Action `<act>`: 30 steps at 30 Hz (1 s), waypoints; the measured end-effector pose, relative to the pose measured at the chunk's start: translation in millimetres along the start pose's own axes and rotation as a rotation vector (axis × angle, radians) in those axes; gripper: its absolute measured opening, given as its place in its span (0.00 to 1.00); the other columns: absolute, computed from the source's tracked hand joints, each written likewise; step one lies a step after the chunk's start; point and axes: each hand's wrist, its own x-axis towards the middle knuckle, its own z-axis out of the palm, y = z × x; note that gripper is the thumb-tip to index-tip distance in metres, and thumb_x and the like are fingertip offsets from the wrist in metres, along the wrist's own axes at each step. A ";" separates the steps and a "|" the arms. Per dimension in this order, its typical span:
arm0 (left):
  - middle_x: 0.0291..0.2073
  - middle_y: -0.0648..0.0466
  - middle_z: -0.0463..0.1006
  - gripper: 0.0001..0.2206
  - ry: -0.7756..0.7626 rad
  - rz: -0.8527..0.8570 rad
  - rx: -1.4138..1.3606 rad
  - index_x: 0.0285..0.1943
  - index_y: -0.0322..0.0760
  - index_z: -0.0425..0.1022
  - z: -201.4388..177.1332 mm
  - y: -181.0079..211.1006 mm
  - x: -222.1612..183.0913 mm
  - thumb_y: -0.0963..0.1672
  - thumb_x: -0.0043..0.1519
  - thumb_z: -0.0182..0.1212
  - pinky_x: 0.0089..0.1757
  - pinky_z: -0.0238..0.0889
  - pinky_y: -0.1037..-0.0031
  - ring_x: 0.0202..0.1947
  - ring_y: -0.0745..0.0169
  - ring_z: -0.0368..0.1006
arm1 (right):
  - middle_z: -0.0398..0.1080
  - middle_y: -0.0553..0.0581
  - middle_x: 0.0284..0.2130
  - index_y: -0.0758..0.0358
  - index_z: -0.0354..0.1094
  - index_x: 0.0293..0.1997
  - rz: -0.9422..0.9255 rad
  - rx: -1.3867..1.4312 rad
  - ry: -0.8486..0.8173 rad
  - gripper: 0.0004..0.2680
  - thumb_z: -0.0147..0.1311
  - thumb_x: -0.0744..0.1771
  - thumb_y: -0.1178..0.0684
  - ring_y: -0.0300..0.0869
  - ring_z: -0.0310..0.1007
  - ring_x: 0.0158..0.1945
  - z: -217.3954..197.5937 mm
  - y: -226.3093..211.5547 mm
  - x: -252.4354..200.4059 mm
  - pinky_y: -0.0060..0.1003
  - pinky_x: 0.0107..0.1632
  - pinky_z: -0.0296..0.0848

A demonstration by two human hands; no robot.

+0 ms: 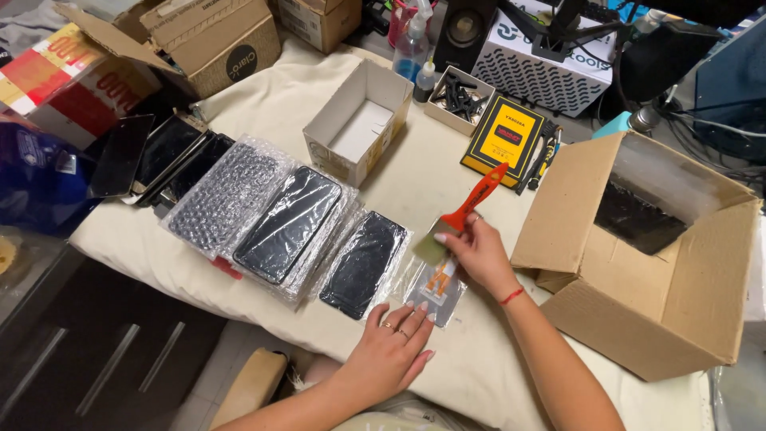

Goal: Cleaning mobile phone screens with a brush and placing them into protective plastic sleeves and a cardboard box.

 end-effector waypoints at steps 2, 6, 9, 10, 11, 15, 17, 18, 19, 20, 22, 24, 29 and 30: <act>0.61 0.40 0.75 0.18 0.007 -0.001 0.001 0.59 0.32 0.74 -0.9 1.0 -0.4 0.49 0.67 0.57 0.55 0.55 0.46 0.56 0.42 0.70 | 0.69 0.53 0.24 0.62 0.63 0.37 -0.069 -0.082 0.077 0.13 0.65 0.65 0.45 0.39 0.67 0.27 -8.4 -1.2 17.4 0.35 0.34 0.65; 0.61 0.40 0.75 0.18 -0.003 0.004 0.006 0.59 0.32 0.74 -2.6 -0.1 -0.9 0.49 0.68 0.56 0.55 0.55 0.46 0.57 0.41 0.69 | 0.67 0.58 0.27 0.62 0.75 0.41 -0.378 -0.345 0.246 0.08 0.56 0.69 0.49 0.49 0.67 0.30 -16.0 -6.2 26.5 0.44 0.41 0.67; 0.61 0.40 0.75 0.19 0.009 0.000 0.001 0.61 0.31 0.74 -0.6 1.5 -1.6 0.49 0.68 0.56 0.56 0.55 0.45 0.57 0.42 0.70 | 0.61 0.47 0.28 0.65 0.74 0.35 -0.350 0.001 0.112 0.03 0.59 0.67 0.57 0.34 0.60 0.29 -32.6 -52.8 -14.9 0.32 0.36 0.62; 0.61 0.40 0.75 0.19 0.009 0.009 0.000 0.61 0.31 0.74 0.1 -0.5 -1.0 0.49 0.68 0.56 0.56 0.55 0.45 0.57 0.42 0.70 | 0.61 0.47 0.28 0.65 0.74 0.35 -0.349 0.002 0.120 0.03 0.59 0.67 0.57 0.34 0.60 0.29 -38.8 -53.2 -26.6 0.32 0.36 0.62; 0.61 0.40 0.75 0.19 0.006 0.011 0.000 0.61 0.31 0.74 0.8 -2.7 -1.0 0.49 0.68 0.56 0.56 0.55 0.45 0.58 0.42 0.69 | 0.69 0.49 0.25 0.62 0.72 0.35 -0.161 0.007 -0.036 0.06 0.62 0.65 0.51 0.34 0.64 0.27 -44.2 -53.7 -38.7 0.31 0.33 0.64; 0.62 0.39 0.74 0.16 -0.023 -0.024 -0.038 0.55 0.32 0.73 3.1 0.0 -3.3 0.49 0.68 0.55 0.57 0.53 0.45 0.58 0.41 0.68 | 0.79 0.60 0.22 0.65 0.72 0.53 0.200 0.099 -0.497 0.15 0.67 0.62 0.55 0.39 0.74 0.20 -44.4 -42.5 -82.1 0.31 0.24 0.76; 0.60 0.41 0.74 0.17 -0.035 -0.033 -0.049 0.56 0.33 0.72 -2.6 -2.0 1.6 0.49 0.67 0.55 0.57 0.51 0.44 0.58 0.42 0.68 | 0.79 0.62 0.23 0.67 0.70 0.47 0.220 0.117 -0.437 0.13 0.67 0.63 0.55 0.42 0.77 0.22 -39.0 -27.4 -76.9 0.34 0.27 0.78; 0.59 0.43 0.74 0.17 -0.064 -0.038 -0.069 0.57 0.33 0.70 -6.0 -1.0 0.6 0.49 0.66 0.56 0.57 0.50 0.43 0.58 0.42 0.67 | 0.80 0.65 0.24 0.69 0.68 0.42 0.255 0.147 -0.377 0.11 0.66 0.63 0.56 0.45 0.80 0.23 -34.7 -17.8 -78.2 0.36 0.30 0.81; 0.59 0.43 0.74 0.17 -0.065 -0.041 -0.071 0.57 0.33 0.70 -5.2 -1.2 2.0 0.49 0.66 0.56 0.57 0.50 0.43 0.58 0.42 0.67 | 0.80 0.65 0.24 0.69 0.68 0.42 0.257 0.145 -0.380 0.11 0.66 0.63 0.56 0.45 0.80 0.23 -38.3 -22.1 -68.2 0.36 0.30 0.81; 0.59 0.43 0.75 0.18 -0.056 -0.031 -0.052 0.59 0.33 0.71 -5.4 -1.4 2.4 0.49 0.67 0.55 0.58 0.50 0.41 0.57 0.43 0.68 | 0.80 0.61 0.23 0.66 0.68 0.40 0.194 0.035 -0.282 0.10 0.65 0.64 0.52 0.43 0.80 0.24 -41.2 -25.6 -60.8 0.35 0.31 0.78; 0.59 0.44 0.75 0.18 -0.044 -0.016 -0.030 0.60 0.33 0.71 -4.2 -1.9 2.6 0.49 0.67 0.54 0.59 0.50 0.40 0.56 0.44 0.68 | 0.80 0.57 0.22 0.63 0.69 0.38 0.126 -0.074 -0.179 0.10 0.63 0.65 0.49 0.41 0.81 0.24 -46.8 -27.3 -42.4 0.34 0.33 0.76; 0.59 0.43 0.76 0.19 -0.006 -0.015 -0.043 0.60 0.32 0.73 -1.2 -1.4 -0.2 0.49 0.67 0.55 0.59 0.49 0.37 0.57 0.43 0.69 | 0.79 0.59 0.25 0.65 0.69 0.37 0.048 -0.324 0.020 0.10 0.58 0.67 0.47 0.47 0.81 0.30 -50.8 -23.5 -22.7 0.38 0.38 0.73; 0.61 0.43 0.75 0.19 -0.002 -0.012 -0.032 0.60 0.32 0.73 -1.4 -1.8 1.0 0.50 0.68 0.55 0.60 0.47 0.35 0.57 0.42 0.69 | 0.73 0.65 0.35 0.62 0.67 0.48 -0.225 -0.623 0.207 0.08 0.48 0.71 0.49 0.64 0.73 0.38 -48.9 -19.4 10.6 0.56 0.39 0.69; 0.61 0.43 0.74 0.19 -0.011 -0.015 -0.041 0.60 0.32 0.73 -2.5 -1.3 0.0 0.50 0.68 0.55 0.60 0.47 0.35 0.57 0.42 0.68 | 0.70 0.63 0.35 0.57 0.64 0.54 -0.247 -0.698 0.232 0.08 0.42 0.73 0.48 0.64 0.73 0.36 -48.1 -33.5 8.2 0.59 0.34 0.70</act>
